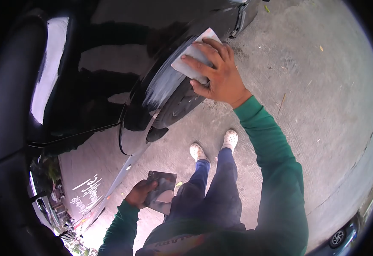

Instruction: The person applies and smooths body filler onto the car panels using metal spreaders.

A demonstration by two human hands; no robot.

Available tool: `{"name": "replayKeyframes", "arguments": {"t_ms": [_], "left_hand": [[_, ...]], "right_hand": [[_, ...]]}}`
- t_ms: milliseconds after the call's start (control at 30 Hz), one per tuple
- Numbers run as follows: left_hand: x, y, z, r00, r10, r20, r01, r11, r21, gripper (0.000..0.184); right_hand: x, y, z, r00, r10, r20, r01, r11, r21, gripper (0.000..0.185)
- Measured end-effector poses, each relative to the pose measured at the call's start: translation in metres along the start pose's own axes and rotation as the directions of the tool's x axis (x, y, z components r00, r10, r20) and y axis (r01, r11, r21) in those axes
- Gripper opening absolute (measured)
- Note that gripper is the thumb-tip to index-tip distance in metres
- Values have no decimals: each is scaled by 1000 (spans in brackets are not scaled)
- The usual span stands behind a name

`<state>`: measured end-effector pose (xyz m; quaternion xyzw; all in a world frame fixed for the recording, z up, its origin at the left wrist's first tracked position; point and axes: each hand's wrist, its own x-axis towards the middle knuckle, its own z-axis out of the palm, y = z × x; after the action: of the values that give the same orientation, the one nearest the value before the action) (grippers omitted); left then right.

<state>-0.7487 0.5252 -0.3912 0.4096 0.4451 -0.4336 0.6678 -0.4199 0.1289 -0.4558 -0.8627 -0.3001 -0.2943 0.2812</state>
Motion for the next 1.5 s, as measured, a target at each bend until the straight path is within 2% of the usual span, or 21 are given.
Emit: {"name": "replayKeyframes", "arguments": {"t_ms": [100, 400, 500, 567, 600, 633, 667, 700, 733, 767, 800, 867, 900, 967, 1000, 1067, 1200, 1233, 1367, 1433, 1500], "left_hand": [[4, -6, -3, 1000, -11, 13, 11, 1000, 12, 38], [9, -10, 7, 1000, -14, -19, 14, 999, 41, 39], [10, -2, 19, 1000, 4, -23, -3, 999, 38, 35], [6, 9, 37, 1000, 25, -12, -25, 999, 28, 34], [2, 17, 54, 991, 113, -77, -103, 987, 125, 39], [3, 23, 66, 970, 204, -135, -171, 960, 223, 45], [10, 28, 72, 969, 207, -137, -176, 962, 211, 45], [19, 32, 76, 959, 265, -103, -244, 954, 175, 47], [28, 35, 81, 944, 321, -76, -310, 941, 134, 48], [37, 37, 86, 892, 450, -52, -405, 843, 353, 50], [44, 41, 94, 829, 559, 0, -465, 689, 555, 52], [51, 63, 136, 824, 566, 28, -540, 769, 343, 49], [63, 70, 151, 814, 580, 32, -557, 762, 332, 49], [88, 81, 177, 755, 652, 67, -655, 748, 103, 44], [97, 87, 189, 738, 670, 83, -675, 732, 91, 44], [113, 104, 206, 802, 597, -7, -597, 802, -22, 43], [163, 122, 205, 730, 679, 71, -682, 718, 138, 39], [174, 123, 206, 692, 712, 116, -721, 691, 60, 39], [219, 131, 201, 595, 789, 150, -797, 603, -10, 39], [248, 133, 198, 463, 868, 180, -869, 485, -101, 37], [270, 135, 204, 415, 900, 130, -896, 430, -115, 36]], "right_hand": [[-5, 4, 7, 999, -29, -30, 30, 999, 12, 69], [-40, -3, 27, 997, 35, -66, -34, 999, 15, 68], [-60, -6, 21, 998, 59, -6, -59, 998, 34, 68], [-80, -8, 11, 983, 108, 149, -121, 989, 84, 68], [-86, -11, 4, 984, 98, 150, -112, 990, 87, 68], [-92, -16, -3, 977, 178, 120, -200, 959, 200, 66], [-98, -20, -12, 960, 259, 103, -278, 908, 312, 65], [-99, -25, -23, 963, 247, 111, -270, 908, 320, 65], [-97, -31, -38, 943, 313, 111, -329, 834, 443, 64], [-95, -37, -54, 916, 379, 127, -382, 735, 561, 63], [-92, -41, -72, 918, 370, 142, -381, 726, 573, 63], [-80, -43, -111, 893, 342, 293, -451, 676, 583, 63], [-69, -47, -129, 901, 325, 289, -435, 687, 582, 63], [-52, -51, -162, 867, 78, 492, -304, 865, 399, 62], [-47, -53, -170, 874, 66, 482, -279, 879, 387, 62], [-44, -61, -171, 793, -75, 605, -153, 936, 316, 59], [-61, -60, -135, 812, -79, 578, -35, 983, 183, 58], [-65, -55, -122, 811, -69, 581, -14, 990, 138, 58], [-84, -37, -80, 826, -96, 555, 81, 995, 52, 57], [-91, -27, -67, 815, -122, 566, 122, 992, 38, 56], [-98, -15, -60, 803, -143, 578, 159, 987, 24, 56]]}}
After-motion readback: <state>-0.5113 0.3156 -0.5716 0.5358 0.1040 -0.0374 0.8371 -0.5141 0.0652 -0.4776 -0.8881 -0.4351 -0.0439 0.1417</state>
